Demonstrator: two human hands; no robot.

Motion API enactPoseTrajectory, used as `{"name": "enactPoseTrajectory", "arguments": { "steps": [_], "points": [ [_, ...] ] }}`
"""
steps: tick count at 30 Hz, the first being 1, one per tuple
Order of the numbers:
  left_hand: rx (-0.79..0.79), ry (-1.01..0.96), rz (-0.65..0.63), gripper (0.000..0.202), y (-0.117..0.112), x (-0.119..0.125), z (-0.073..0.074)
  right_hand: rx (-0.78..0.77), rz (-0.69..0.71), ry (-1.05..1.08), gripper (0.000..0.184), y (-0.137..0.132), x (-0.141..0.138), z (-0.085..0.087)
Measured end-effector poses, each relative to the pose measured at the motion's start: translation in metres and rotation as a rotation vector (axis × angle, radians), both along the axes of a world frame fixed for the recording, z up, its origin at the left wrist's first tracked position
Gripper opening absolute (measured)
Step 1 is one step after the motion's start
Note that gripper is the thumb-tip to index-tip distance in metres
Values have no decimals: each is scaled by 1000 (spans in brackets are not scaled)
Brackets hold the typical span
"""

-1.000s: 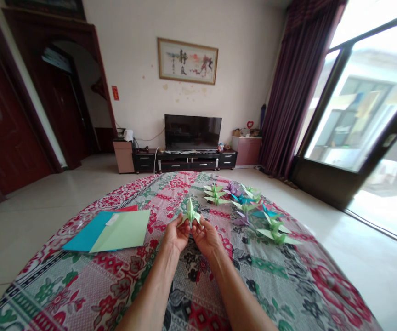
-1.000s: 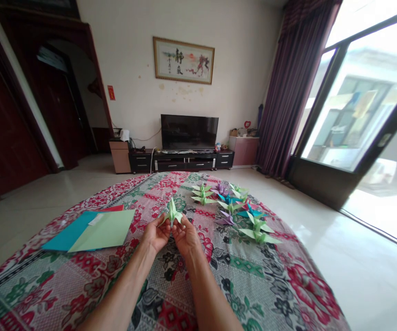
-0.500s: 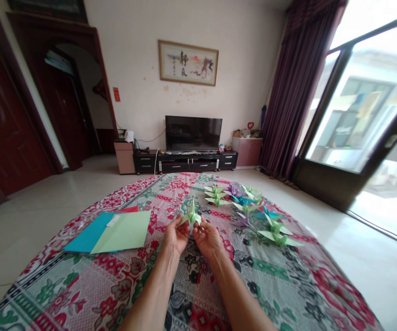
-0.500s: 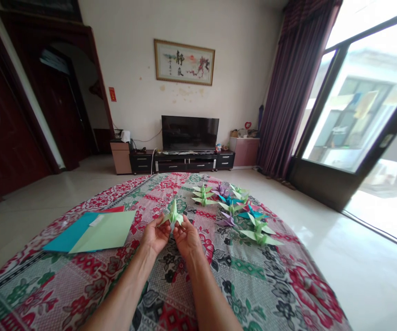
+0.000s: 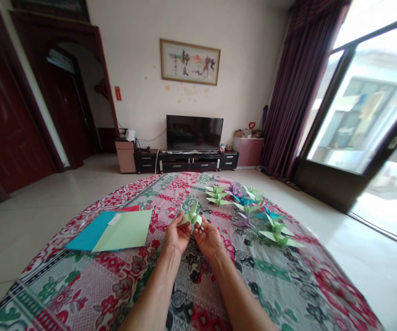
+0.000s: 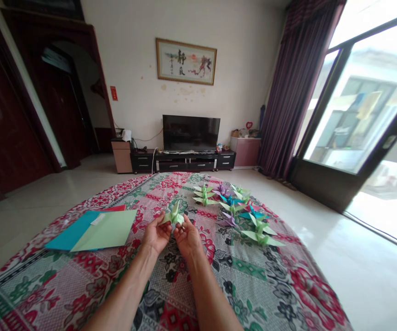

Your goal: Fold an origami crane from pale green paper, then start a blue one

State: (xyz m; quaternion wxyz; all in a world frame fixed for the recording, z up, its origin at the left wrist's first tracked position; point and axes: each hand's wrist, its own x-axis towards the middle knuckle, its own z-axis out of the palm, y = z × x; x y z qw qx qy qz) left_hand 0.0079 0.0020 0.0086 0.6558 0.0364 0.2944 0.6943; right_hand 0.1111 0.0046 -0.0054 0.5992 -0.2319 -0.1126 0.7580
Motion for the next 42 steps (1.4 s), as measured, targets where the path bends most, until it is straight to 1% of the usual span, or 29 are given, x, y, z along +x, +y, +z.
{"name": "enactPoseTrajectory", "arguments": {
  "steps": [4,9,13,16,19,24,27,31,33,35,36,40,41,42],
  "points": [
    [20,-22,-12,8,1,0,-1,-21,-29,-10,37,0,0,-1],
    [14,-18,-20,6,3,-4,-3,6,2,-41,32,-1,1,0],
    [21,107,-7,12,5,-13,-5,51,14,-145,26,-1,4,2],
    [49,206,14,17,6,-21,-6,73,-19,-233,29,0,6,2],
    [78,269,-5,21,6,-25,-8,106,-31,-288,33,0,8,2],
    [99,298,-88,22,5,-23,-10,212,51,-440,40,-3,13,3],
    [104,338,-119,22,4,-20,-10,254,63,-486,38,-5,15,4],
    [75,414,-122,21,3,-18,-9,258,58,-535,32,-3,17,4],
    [58,440,-114,22,3,-18,-9,253,57,-578,33,0,17,1],
    [53,451,-99,23,4,-18,-10,265,17,-629,35,3,17,-2],
    [51,452,-88,23,4,-18,-11,273,-32,-657,35,4,17,-3],
    [31,441,-19,21,6,-18,-12,319,-365,-774,27,4,16,-1],
    [28,442,-9,21,6,-18,-12,351,-417,-797,25,3,15,0],
    [29,446,-4,20,6,-18,-12,389,-441,-814,24,3,15,2]
  ]
}}
